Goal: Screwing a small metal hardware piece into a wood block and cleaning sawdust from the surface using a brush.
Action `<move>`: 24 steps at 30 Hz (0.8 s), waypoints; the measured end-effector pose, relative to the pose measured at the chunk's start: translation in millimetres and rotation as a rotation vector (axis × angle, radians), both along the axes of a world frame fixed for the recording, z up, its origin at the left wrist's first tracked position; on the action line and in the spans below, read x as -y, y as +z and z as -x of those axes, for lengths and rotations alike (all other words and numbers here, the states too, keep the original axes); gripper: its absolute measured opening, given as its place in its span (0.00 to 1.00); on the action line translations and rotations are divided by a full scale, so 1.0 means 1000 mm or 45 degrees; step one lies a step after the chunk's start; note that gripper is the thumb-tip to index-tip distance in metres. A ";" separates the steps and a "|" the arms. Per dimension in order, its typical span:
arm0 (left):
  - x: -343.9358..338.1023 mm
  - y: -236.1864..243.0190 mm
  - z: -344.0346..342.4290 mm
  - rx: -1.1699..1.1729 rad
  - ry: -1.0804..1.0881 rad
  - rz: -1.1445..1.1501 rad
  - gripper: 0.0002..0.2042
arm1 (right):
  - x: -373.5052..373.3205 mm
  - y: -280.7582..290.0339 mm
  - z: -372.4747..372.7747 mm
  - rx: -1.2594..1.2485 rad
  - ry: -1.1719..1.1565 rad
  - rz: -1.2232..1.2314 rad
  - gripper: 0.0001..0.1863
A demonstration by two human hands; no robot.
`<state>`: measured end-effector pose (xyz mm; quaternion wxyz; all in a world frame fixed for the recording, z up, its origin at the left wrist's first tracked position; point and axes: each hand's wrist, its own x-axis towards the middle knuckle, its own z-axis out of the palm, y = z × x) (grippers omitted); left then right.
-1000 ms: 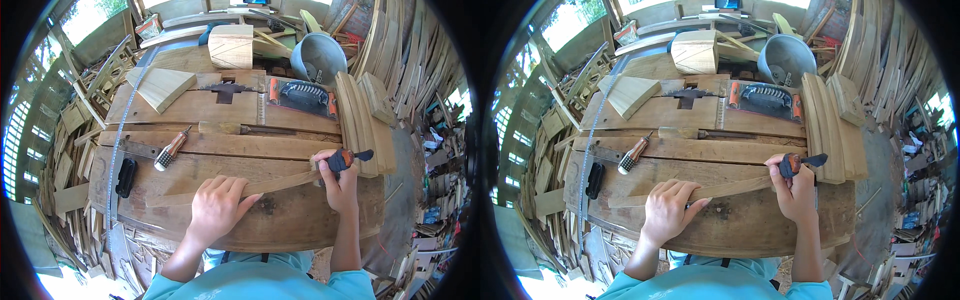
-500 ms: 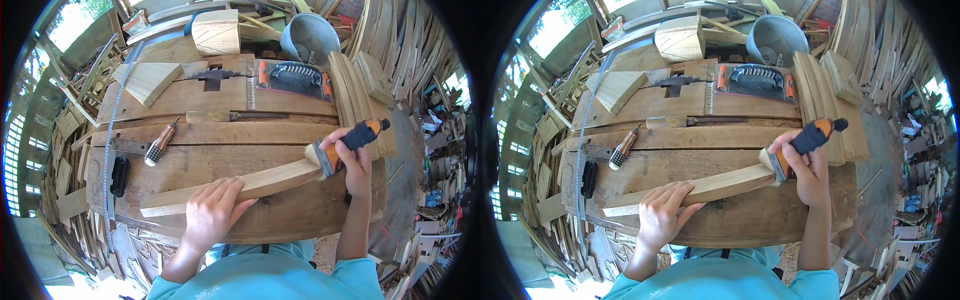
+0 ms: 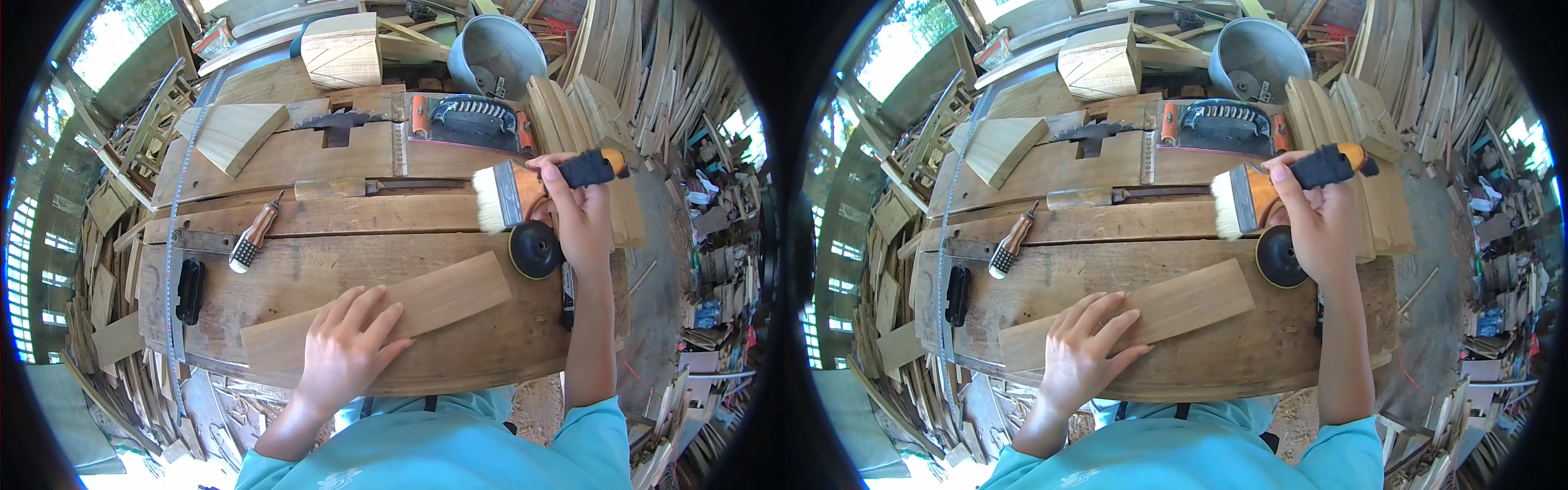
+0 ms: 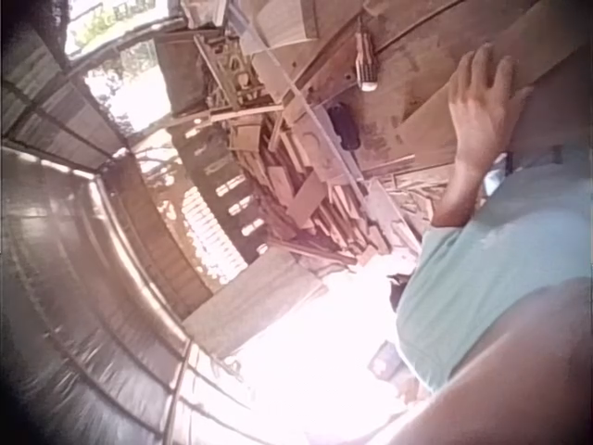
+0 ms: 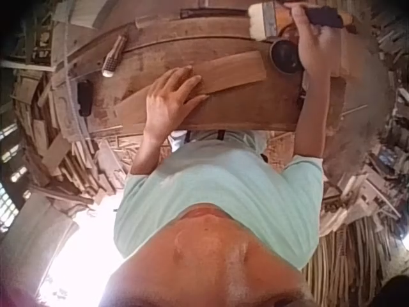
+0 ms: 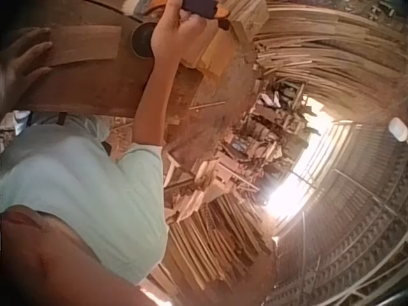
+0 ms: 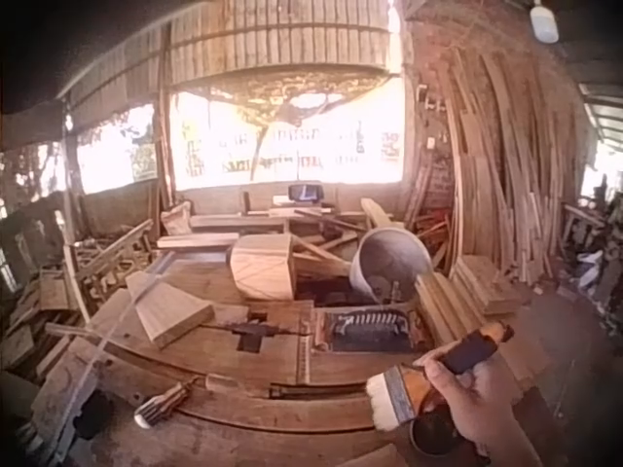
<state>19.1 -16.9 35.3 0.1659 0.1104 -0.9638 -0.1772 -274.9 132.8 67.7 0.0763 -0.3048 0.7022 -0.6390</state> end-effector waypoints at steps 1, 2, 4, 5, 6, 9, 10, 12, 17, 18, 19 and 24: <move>0.002 -0.005 0.000 -0.059 0.015 0.028 0.25 | 0.003 0.000 0.001 -0.001 0.031 -0.006 0.11; 0.004 -0.009 0.001 -0.061 0.017 0.028 0.25 | 0.007 0.000 0.001 -0.002 0.063 -0.013 0.11; 0.010 -0.013 0.004 -0.110 0.035 0.046 0.27 | 0.017 0.003 0.000 -0.037 0.089 -0.017 0.11; 0.010 -0.013 0.004 -0.113 0.041 0.049 0.27 | 0.022 0.004 0.000 -0.071 0.111 -0.022 0.11; 0.011 -0.013 0.006 -0.115 0.059 0.015 0.28 | 0.028 -0.001 0.005 -0.060 0.180 0.030 0.11; 0.011 -0.018 0.006 -0.112 0.091 -0.055 0.29 | 0.057 -0.002 0.006 -0.002 0.246 -0.011 0.11; 0.011 -0.019 0.007 -0.101 0.097 -0.096 0.30 | 0.069 -0.006 0.009 -0.014 0.269 -0.036 0.12; 0.011 -0.018 0.005 -0.092 0.099 -0.095 0.30 | 0.098 -0.011 0.009 -0.119 0.268 -0.112 0.13; 0.012 -0.015 0.007 -0.084 0.039 -0.123 0.31 | 0.150 -0.022 0.045 -0.150 0.383 -0.378 0.15; 0.013 -0.016 0.007 -0.076 0.017 -0.130 0.31 | 0.159 -0.022 0.049 -0.117 0.401 -0.408 0.15; 0.014 -0.017 0.007 -0.068 -0.006 -0.139 0.31 | 0.168 -0.022 0.054 -0.083 0.417 -0.439 0.16; 0.015 -0.019 0.006 -0.067 0.011 -0.145 0.31 | 0.197 -0.009 0.063 -0.636 0.206 -0.586 0.18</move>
